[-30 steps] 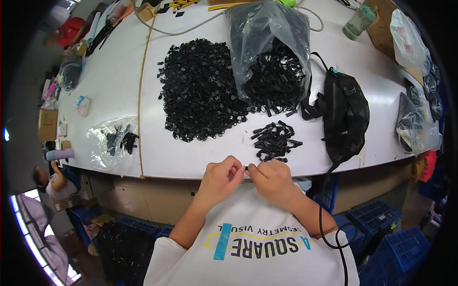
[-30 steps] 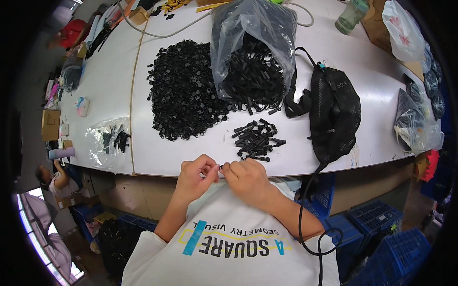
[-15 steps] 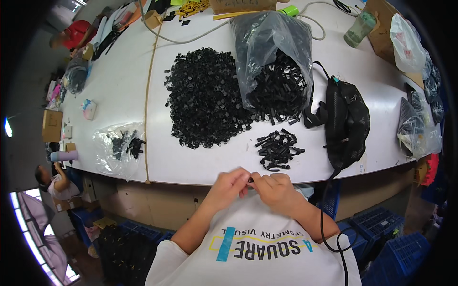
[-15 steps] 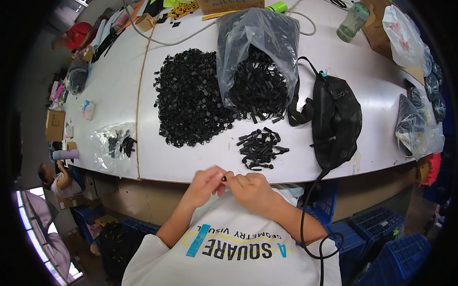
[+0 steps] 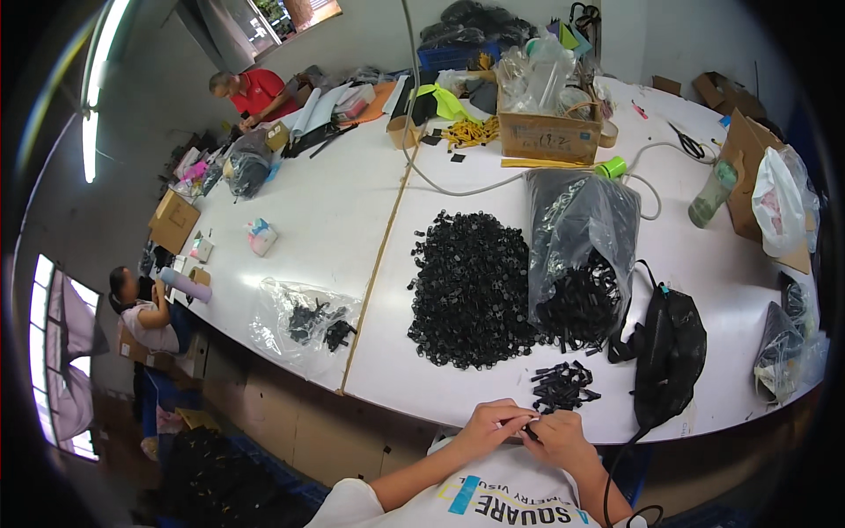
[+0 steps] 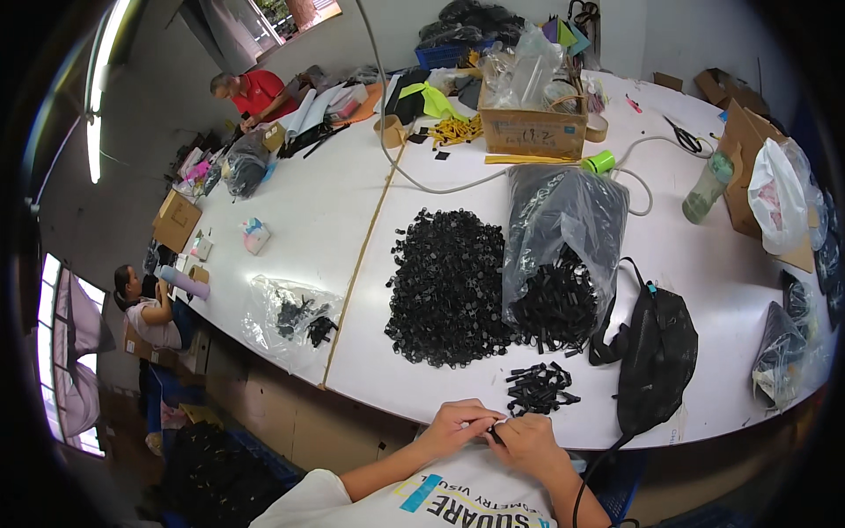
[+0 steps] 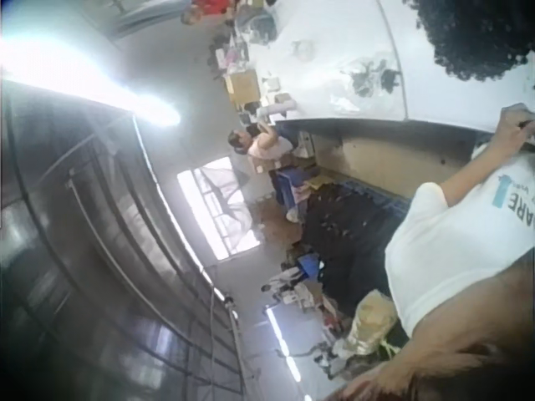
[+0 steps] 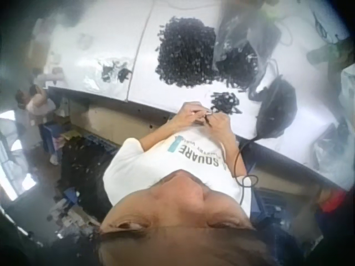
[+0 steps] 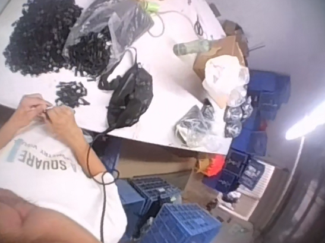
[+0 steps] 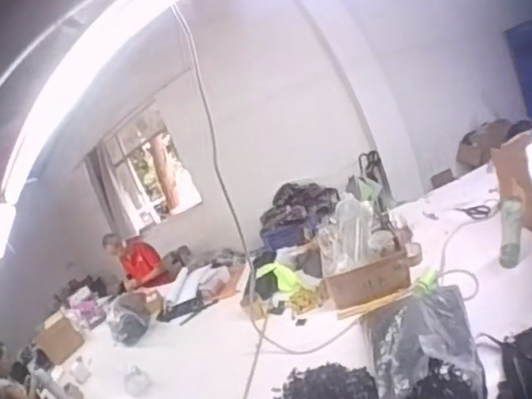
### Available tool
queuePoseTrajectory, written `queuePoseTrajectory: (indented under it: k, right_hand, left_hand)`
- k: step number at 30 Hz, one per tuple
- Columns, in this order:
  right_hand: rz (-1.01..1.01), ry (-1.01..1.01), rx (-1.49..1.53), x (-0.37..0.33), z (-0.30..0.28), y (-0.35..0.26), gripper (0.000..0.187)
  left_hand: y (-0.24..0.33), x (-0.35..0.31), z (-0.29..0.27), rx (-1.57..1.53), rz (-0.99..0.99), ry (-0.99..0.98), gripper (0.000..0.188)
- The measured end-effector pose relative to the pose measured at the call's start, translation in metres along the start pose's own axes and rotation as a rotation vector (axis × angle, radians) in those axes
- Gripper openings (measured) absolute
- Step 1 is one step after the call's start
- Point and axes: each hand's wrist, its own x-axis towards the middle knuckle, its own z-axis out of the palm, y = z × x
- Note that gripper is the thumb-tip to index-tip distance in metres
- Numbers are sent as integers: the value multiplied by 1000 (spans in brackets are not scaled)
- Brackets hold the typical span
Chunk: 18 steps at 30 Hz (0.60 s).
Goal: The person sits at a white table in a workshop and assembles small black plastic components by hand. They pick up individual pieces from a large pile on the table, fit them together, and place the assembled units into a black mesh bag.
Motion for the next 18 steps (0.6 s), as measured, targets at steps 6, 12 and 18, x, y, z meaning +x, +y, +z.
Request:
queuePoseTrajectory:
  k: [6, 12, 18]
  right_hand:
    - [80, -29, 215, -11, 6, -3, 14]
    - [85, -37, 225, -6, -1, -8, 14]
    - [156, -20, 189, -6, 3, -8, 13]
  left_hand:
    - [-10, 9, -14, -95, -18, -208, 14]
    - [-29, 11, -24, -410, -284, -342, 14]
    - [-25, 12, -21, -67, 17, -175, 10]
